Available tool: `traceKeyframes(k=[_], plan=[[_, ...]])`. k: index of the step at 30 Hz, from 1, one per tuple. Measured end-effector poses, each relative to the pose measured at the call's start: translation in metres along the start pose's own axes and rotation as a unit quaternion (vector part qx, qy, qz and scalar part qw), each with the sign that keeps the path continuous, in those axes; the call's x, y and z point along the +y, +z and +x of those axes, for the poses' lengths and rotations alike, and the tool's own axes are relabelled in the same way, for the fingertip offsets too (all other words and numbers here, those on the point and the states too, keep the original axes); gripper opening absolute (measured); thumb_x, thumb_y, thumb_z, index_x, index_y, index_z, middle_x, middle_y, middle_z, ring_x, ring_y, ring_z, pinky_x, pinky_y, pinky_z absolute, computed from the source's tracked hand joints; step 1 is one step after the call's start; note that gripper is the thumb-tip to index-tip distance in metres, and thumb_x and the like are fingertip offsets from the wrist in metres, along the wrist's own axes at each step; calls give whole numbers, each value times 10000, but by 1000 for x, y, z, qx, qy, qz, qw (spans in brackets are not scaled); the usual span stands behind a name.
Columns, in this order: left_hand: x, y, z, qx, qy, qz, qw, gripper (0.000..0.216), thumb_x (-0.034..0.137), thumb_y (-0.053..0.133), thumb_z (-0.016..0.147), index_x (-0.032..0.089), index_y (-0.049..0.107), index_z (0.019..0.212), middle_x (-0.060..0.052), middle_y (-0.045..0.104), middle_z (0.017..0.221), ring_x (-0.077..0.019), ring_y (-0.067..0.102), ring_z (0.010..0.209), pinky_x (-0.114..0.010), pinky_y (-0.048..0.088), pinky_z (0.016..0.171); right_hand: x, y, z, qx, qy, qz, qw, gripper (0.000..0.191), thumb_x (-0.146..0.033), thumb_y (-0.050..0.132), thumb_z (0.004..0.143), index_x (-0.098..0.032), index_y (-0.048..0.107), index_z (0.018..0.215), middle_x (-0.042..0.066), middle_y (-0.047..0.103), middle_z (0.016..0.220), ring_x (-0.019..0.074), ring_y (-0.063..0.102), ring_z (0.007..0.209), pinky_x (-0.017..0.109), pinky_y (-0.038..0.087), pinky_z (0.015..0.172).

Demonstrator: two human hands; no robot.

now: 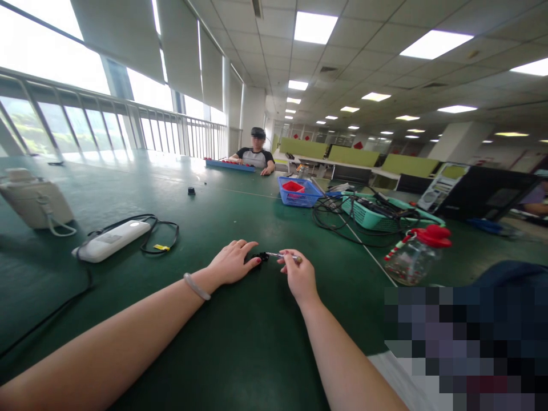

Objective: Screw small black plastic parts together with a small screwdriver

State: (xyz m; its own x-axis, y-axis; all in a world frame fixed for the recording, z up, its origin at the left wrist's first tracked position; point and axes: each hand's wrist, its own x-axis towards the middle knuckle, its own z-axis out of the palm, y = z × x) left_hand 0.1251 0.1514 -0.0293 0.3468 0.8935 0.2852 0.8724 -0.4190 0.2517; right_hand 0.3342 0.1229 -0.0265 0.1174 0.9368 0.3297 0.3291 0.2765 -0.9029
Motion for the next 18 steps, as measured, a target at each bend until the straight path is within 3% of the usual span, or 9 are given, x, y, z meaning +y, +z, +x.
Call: traceKeyframes(k=[6, 12, 18], plan=[[4, -2, -2, -12, 51, -24, 998, 675, 704, 375, 868, 299, 432, 1404, -93, 516, 1403, -343, 454, 1261, -521, 373, 1014, -2, 1, -2, -7, -12, 16, 1000, 381, -499, 538, 857, -157, 697, 905, 54, 695, 728, 160, 604, 573, 296, 502, 588], [4, 0, -3, -13, 92, -62, 994, 689, 637, 525, 830, 278, 424, 1409, -88, 552, 1378, -314, 455, 1279, -502, 319, 1078, -7, -3, -5, 78, -40, 35, 996, 359, -477, 516, 891, -158, 669, 949, 46, 671, 746, 144, 576, 558, 275, 478, 548], [8, -2, -4, -35, 104, -57, 992, 495, 521, 554, 855, 312, 517, 1302, -66, 591, 1326, -319, 461, 1252, -571, 312, 1056, -8, -4, -5, 86, -23, 19, 996, 361, -476, 498, 905, -160, 664, 964, 50, 675, 779, 139, 574, 554, 273, 474, 543]])
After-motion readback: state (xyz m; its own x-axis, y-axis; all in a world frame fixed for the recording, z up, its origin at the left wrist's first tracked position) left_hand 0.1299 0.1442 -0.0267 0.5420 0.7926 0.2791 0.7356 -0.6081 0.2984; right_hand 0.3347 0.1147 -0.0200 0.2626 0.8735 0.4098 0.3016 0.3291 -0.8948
